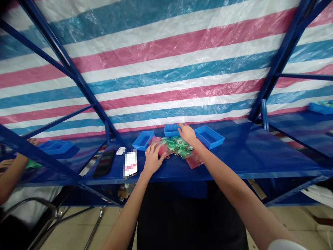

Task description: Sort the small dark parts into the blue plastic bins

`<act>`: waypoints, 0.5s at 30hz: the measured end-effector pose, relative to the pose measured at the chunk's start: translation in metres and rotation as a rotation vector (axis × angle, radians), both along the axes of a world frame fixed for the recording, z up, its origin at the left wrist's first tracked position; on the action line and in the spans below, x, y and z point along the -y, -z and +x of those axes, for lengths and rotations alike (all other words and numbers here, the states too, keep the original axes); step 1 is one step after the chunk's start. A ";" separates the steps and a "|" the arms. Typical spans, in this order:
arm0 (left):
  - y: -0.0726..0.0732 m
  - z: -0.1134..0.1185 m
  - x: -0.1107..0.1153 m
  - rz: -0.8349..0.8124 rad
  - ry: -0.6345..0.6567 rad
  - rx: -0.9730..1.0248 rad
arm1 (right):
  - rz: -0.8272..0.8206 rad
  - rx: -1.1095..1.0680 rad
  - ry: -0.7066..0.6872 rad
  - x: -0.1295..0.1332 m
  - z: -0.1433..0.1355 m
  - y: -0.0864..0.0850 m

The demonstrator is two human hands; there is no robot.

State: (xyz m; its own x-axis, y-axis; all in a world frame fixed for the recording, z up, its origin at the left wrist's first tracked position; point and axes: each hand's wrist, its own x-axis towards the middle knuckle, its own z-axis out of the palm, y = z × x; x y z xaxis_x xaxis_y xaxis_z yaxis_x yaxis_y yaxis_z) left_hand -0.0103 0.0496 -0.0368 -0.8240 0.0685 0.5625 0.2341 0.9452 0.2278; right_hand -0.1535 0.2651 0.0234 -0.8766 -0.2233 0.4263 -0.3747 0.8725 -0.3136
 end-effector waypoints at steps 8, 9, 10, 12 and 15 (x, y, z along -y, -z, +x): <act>0.006 0.001 -0.001 -0.019 0.007 0.054 | 0.005 -0.098 -0.161 -0.034 0.054 0.031; 0.006 0.001 -0.002 -0.019 0.001 0.056 | 0.010 -0.105 -0.161 -0.035 0.059 0.035; 0.005 0.001 -0.002 -0.019 -0.004 0.057 | 0.014 -0.112 -0.164 -0.035 0.062 0.040; 0.005 0.002 -0.003 -0.016 -0.013 0.058 | 0.020 -0.127 -0.166 -0.034 0.067 0.049; 0.004 0.003 -0.003 -0.005 -0.021 0.051 | -0.002 -0.138 -0.138 -0.032 0.067 0.057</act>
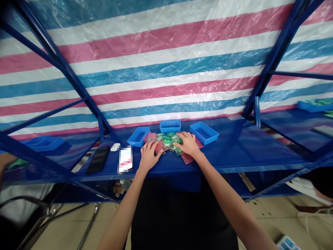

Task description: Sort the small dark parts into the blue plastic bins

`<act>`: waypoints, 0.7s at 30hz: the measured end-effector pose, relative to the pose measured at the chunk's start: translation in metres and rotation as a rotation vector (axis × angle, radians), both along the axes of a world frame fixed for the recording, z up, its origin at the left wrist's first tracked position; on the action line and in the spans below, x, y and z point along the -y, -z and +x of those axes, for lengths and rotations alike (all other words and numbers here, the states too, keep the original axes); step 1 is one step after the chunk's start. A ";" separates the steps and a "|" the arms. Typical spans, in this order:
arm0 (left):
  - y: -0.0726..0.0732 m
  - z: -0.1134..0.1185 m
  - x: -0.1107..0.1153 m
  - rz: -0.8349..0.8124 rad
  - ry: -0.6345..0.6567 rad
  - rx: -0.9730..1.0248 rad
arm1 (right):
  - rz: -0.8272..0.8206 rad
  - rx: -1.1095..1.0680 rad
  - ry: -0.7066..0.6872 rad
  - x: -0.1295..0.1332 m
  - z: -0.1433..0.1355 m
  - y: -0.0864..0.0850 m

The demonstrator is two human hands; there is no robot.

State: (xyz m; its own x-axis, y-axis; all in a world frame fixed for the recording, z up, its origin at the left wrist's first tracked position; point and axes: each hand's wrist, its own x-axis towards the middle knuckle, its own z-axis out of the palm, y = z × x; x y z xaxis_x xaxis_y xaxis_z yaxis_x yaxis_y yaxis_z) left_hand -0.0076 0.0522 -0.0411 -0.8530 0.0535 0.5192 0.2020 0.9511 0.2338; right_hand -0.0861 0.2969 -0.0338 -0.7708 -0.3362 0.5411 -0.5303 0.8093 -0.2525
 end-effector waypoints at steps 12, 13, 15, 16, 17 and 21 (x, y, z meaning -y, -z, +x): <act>-0.002 0.002 0.000 0.144 -0.028 -0.039 | -0.443 -0.050 0.116 -0.018 0.007 -0.002; -0.003 0.002 0.000 0.155 -0.031 -0.047 | -0.510 -0.039 0.126 -0.021 0.010 -0.003; -0.004 0.003 0.001 0.171 -0.034 -0.075 | -0.610 -0.029 0.110 -0.025 0.017 -0.004; -0.004 0.003 0.002 0.179 -0.035 -0.099 | -0.639 -0.031 0.098 -0.025 0.021 -0.003; -0.005 0.004 0.002 0.187 -0.030 -0.129 | -0.654 -0.040 0.095 -0.024 0.025 -0.003; -0.008 0.009 -0.007 0.306 0.070 -0.204 | -0.572 -0.159 0.063 -0.008 0.044 0.004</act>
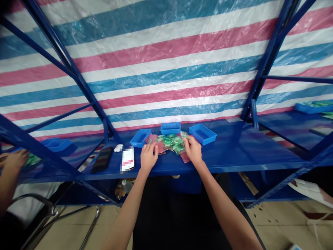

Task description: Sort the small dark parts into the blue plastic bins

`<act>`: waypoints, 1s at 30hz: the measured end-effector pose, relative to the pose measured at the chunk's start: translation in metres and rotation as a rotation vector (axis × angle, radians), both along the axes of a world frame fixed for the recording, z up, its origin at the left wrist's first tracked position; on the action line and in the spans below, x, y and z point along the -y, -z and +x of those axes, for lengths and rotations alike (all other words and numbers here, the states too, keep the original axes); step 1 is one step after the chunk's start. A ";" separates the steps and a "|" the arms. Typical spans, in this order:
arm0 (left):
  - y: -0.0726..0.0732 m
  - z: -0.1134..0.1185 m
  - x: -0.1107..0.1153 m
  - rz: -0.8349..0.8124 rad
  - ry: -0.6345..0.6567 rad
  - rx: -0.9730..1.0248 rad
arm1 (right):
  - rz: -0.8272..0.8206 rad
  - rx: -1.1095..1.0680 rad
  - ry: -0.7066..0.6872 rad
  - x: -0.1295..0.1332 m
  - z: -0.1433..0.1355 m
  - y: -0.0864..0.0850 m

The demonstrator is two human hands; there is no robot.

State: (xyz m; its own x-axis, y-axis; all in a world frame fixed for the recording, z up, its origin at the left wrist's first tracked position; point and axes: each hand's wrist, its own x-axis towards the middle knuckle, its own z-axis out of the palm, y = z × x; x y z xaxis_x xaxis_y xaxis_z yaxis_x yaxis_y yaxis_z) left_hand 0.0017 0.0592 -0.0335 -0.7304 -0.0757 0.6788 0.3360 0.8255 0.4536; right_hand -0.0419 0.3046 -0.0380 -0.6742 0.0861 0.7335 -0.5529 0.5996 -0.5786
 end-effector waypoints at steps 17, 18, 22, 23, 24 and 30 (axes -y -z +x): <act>0.005 -0.011 -0.033 0.955 0.537 0.370 | 0.414 -0.192 -0.444 0.022 0.028 -0.012; 0.005 -0.011 -0.033 0.958 0.531 0.371 | 0.416 -0.174 -0.459 0.022 0.030 -0.014; 0.006 -0.008 -0.033 0.912 0.579 0.414 | 0.378 -0.044 -0.434 0.021 0.031 -0.011; 0.006 -0.007 -0.033 0.886 0.600 0.433 | 0.349 -0.003 -0.400 0.021 0.030 -0.010; 0.006 -0.006 -0.033 0.862 0.618 0.444 | 0.325 0.039 -0.369 0.021 0.029 -0.008; 0.005 -0.006 -0.030 0.835 0.666 0.364 | 0.421 0.023 -0.369 0.022 0.030 -0.006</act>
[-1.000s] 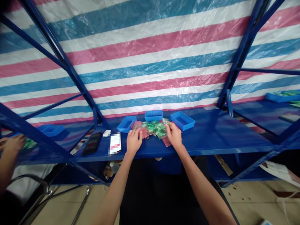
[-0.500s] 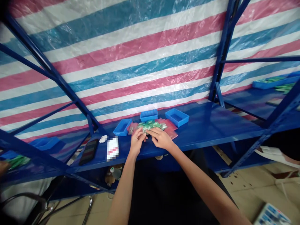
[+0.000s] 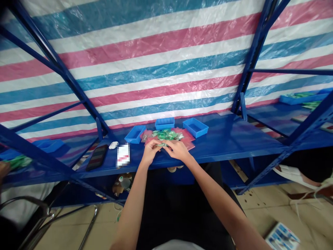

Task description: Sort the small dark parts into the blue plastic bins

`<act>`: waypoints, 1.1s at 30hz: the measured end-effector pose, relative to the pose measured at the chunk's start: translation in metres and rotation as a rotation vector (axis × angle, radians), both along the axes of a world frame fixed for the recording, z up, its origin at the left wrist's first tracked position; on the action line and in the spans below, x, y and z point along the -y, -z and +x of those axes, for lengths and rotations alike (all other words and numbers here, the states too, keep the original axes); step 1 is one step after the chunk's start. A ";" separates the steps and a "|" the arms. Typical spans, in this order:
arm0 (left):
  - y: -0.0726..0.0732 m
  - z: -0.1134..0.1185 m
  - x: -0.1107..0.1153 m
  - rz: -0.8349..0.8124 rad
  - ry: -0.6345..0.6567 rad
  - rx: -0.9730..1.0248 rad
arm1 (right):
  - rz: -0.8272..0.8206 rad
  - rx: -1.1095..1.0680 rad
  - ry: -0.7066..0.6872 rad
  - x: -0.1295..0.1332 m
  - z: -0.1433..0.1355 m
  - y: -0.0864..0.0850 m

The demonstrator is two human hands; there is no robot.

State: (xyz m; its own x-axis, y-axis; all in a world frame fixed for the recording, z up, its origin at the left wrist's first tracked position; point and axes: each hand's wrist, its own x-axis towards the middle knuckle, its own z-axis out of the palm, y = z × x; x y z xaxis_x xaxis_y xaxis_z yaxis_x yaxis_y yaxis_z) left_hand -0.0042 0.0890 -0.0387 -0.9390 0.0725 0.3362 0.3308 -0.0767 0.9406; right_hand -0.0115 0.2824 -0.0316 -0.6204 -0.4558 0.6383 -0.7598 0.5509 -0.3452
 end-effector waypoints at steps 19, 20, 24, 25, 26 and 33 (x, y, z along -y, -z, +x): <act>-0.009 0.005 -0.005 0.098 -0.152 0.028 | -0.098 -0.052 0.010 -0.006 -0.007 0.008; -0.011 0.007 -0.005 0.121 -0.153 0.037 | -0.136 -0.057 0.059 -0.006 -0.007 0.008; -0.014 0.011 -0.004 0.175 -0.126 0.066 | -0.255 -0.077 0.298 -0.007 -0.015 0.001; -0.014 0.011 -0.004 0.179 -0.116 0.077 | -0.253 -0.082 0.331 -0.006 -0.021 -0.002; -0.014 0.011 -0.004 0.179 -0.103 0.086 | -0.232 -0.085 0.346 -0.004 -0.029 -0.006; -0.011 0.009 -0.002 0.134 -0.059 0.120 | 0.047 0.122 0.522 0.021 -0.116 -0.042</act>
State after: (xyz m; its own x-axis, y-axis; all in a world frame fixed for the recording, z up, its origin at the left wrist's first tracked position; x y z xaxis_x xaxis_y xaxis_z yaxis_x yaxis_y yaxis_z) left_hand 0.0053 0.0915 -0.0279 -0.9743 -0.0214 0.2243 0.2243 -0.1878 0.9562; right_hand -0.1272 0.2614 0.0100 -0.8405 -0.0932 0.5337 -0.3365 0.8618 -0.3795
